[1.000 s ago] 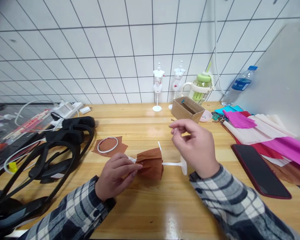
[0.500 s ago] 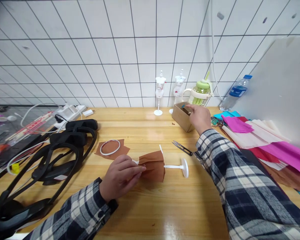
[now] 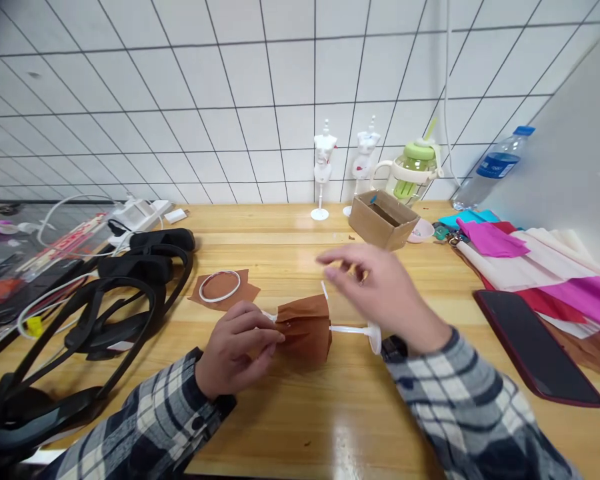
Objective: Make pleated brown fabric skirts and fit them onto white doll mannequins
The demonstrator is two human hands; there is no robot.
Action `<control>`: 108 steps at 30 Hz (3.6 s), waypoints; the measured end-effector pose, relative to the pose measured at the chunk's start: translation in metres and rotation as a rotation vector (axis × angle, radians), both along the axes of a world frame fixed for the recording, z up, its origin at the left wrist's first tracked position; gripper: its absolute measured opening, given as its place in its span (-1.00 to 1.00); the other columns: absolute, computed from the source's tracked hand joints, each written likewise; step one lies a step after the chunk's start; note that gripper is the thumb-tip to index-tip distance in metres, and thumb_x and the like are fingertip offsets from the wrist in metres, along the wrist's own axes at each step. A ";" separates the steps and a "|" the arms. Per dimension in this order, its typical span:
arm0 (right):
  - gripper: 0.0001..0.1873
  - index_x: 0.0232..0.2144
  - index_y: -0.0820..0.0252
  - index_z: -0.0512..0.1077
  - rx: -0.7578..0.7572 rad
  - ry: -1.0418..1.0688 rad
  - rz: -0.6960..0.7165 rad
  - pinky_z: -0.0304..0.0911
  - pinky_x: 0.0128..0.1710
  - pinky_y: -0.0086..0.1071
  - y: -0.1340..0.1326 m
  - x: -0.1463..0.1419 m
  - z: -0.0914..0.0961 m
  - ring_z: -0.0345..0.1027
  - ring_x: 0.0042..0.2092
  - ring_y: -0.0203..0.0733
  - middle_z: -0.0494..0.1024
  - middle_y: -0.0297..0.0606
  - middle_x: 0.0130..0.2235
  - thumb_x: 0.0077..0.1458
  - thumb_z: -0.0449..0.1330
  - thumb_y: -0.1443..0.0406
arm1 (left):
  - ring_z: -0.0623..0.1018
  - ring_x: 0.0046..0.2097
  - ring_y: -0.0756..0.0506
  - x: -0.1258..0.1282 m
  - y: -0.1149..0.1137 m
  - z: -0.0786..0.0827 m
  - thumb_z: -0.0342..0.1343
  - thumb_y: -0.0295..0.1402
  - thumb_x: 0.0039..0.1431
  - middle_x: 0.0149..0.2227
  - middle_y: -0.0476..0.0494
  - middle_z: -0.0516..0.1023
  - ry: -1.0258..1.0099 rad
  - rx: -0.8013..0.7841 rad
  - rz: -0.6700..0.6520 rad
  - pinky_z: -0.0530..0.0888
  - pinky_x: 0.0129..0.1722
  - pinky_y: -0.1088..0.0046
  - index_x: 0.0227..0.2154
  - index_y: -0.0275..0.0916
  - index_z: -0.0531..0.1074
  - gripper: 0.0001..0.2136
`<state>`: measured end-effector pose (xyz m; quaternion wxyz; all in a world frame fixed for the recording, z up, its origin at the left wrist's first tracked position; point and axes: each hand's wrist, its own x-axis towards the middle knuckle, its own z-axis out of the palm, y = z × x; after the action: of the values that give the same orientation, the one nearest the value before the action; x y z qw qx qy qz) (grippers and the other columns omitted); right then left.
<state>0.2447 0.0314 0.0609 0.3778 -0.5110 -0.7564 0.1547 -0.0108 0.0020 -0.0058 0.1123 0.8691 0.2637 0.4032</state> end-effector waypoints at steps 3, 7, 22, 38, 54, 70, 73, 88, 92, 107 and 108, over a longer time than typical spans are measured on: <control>-0.83 -0.26 0.06 0.55 -0.008 0.054 0.263 0.30 -0.33 -0.38 -0.032 -0.029 -0.006 0.42 -0.32 -0.25 0.62 -0.29 -0.30 0.17 0.15 0.28 | 0.42 -0.35 -0.06 0.002 0.000 0.000 0.13 -0.54 -0.02 -0.41 -0.07 0.57 0.003 0.004 0.015 0.40 -0.32 0.35 -0.34 -0.18 0.54 -0.80; -0.85 -0.25 0.07 0.54 -0.049 0.113 0.367 0.31 -0.18 -0.30 -0.039 -0.039 -0.025 0.44 -0.23 -0.22 0.62 -0.28 -0.27 0.15 0.18 0.31 | 0.43 -0.38 -0.05 0.003 0.000 0.003 0.11 -0.53 0.00 -0.43 -0.07 0.57 0.005 0.022 0.018 0.41 -0.33 0.35 -0.35 -0.18 0.53 -0.82; -0.93 -0.37 0.05 0.58 -0.281 0.077 0.295 0.19 -0.31 -0.40 -0.037 -0.046 -0.038 0.36 -0.36 -0.30 0.58 -0.40 -0.42 0.04 0.29 0.31 | 0.45 -0.36 -0.05 0.004 0.001 0.007 0.11 -0.51 0.02 -0.42 -0.08 0.54 -0.006 0.060 -0.015 0.44 -0.31 0.34 -0.38 -0.17 0.50 -0.86; -0.93 -0.46 0.15 0.52 -0.340 0.164 0.285 0.13 -0.46 -0.46 -0.036 -0.040 -0.040 0.27 -0.46 -0.35 0.49 -0.40 -0.49 0.06 0.26 0.32 | 0.45 -0.24 -0.09 -0.005 0.006 0.005 0.11 -0.46 0.11 -0.27 -0.12 0.54 0.113 -0.021 0.004 0.38 -0.19 0.27 -0.16 -0.15 0.53 -0.76; -0.82 -0.26 -0.08 0.60 -0.042 -0.200 0.279 0.21 0.02 -0.06 -0.033 -0.040 -0.059 0.34 -0.02 -0.07 0.51 -0.31 0.05 0.14 0.22 0.29 | 0.44 -0.20 -0.12 -0.005 0.021 -0.011 0.12 -0.35 0.20 -0.28 -0.12 0.53 0.273 -0.165 0.205 0.36 -0.16 0.25 -0.20 -0.15 0.56 -0.84; -0.76 -0.23 -0.05 0.57 0.112 -0.493 0.183 0.12 -0.04 -0.07 -0.040 -0.045 -0.055 0.23 0.07 0.02 0.37 -0.37 0.20 0.23 0.08 0.30 | 0.46 -0.23 -0.11 -0.002 0.022 -0.012 0.07 -0.39 0.23 -0.32 -0.10 0.56 0.289 -0.156 0.179 0.33 -0.17 0.24 -0.29 -0.17 0.56 -0.85; -0.79 -0.24 -0.03 0.56 0.118 -0.514 0.168 0.09 -0.05 -0.10 -0.040 -0.046 -0.057 0.23 0.07 0.00 0.37 -0.37 0.20 0.22 0.11 0.30 | 0.45 -0.23 -0.11 -0.002 0.022 -0.013 0.07 -0.38 0.23 -0.32 -0.11 0.56 0.285 -0.152 0.183 0.33 -0.16 0.23 -0.28 -0.17 0.55 -0.85; -0.85 -0.29 0.03 0.53 0.191 -0.550 0.140 0.05 -0.08 -0.17 -0.040 -0.047 -0.058 0.25 0.04 -0.09 0.38 -0.36 0.20 0.21 0.15 0.31 | 0.43 -0.20 -0.12 0.003 0.022 -0.009 0.09 -0.31 0.22 -0.29 -0.07 0.57 0.321 -0.186 0.223 0.28 -0.06 0.15 -0.32 -0.13 0.56 -0.86; -0.85 -0.27 0.03 0.53 0.189 -0.553 0.139 0.06 -0.08 -0.17 -0.041 -0.047 -0.057 0.27 0.04 -0.09 0.37 -0.37 0.20 0.21 0.14 0.30 | 0.43 -0.20 -0.11 0.004 0.021 -0.011 0.12 -0.34 0.20 -0.31 -0.06 0.57 0.310 -0.172 0.229 0.26 -0.02 0.13 -0.36 -0.15 0.55 -0.88; -0.75 -0.10 0.09 0.51 0.110 -0.413 0.051 0.14 -0.07 -0.19 -0.043 -0.047 -0.054 0.37 -0.04 -0.09 0.52 -0.29 0.06 0.24 0.08 0.25 | 0.44 -0.22 -0.11 0.006 0.018 -0.015 0.11 -0.35 0.20 -0.31 -0.07 0.57 0.264 -0.157 0.213 0.33 -0.09 0.18 -0.35 -0.15 0.55 -0.89; -0.75 -0.11 0.08 0.51 0.101 -0.432 0.068 0.12 -0.07 -0.18 -0.043 -0.048 -0.054 0.36 -0.03 -0.08 0.52 -0.30 0.05 0.24 0.09 0.24 | 0.45 -0.21 -0.11 0.006 0.018 -0.014 0.11 -0.35 0.20 -0.30 -0.07 0.57 0.259 -0.156 0.210 0.33 -0.08 0.18 -0.33 -0.15 0.55 -0.89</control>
<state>0.1969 -0.0115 0.0065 0.2266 -0.4869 -0.8434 0.0163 -0.0047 0.0201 -0.0201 0.1018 0.8701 0.3959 0.2754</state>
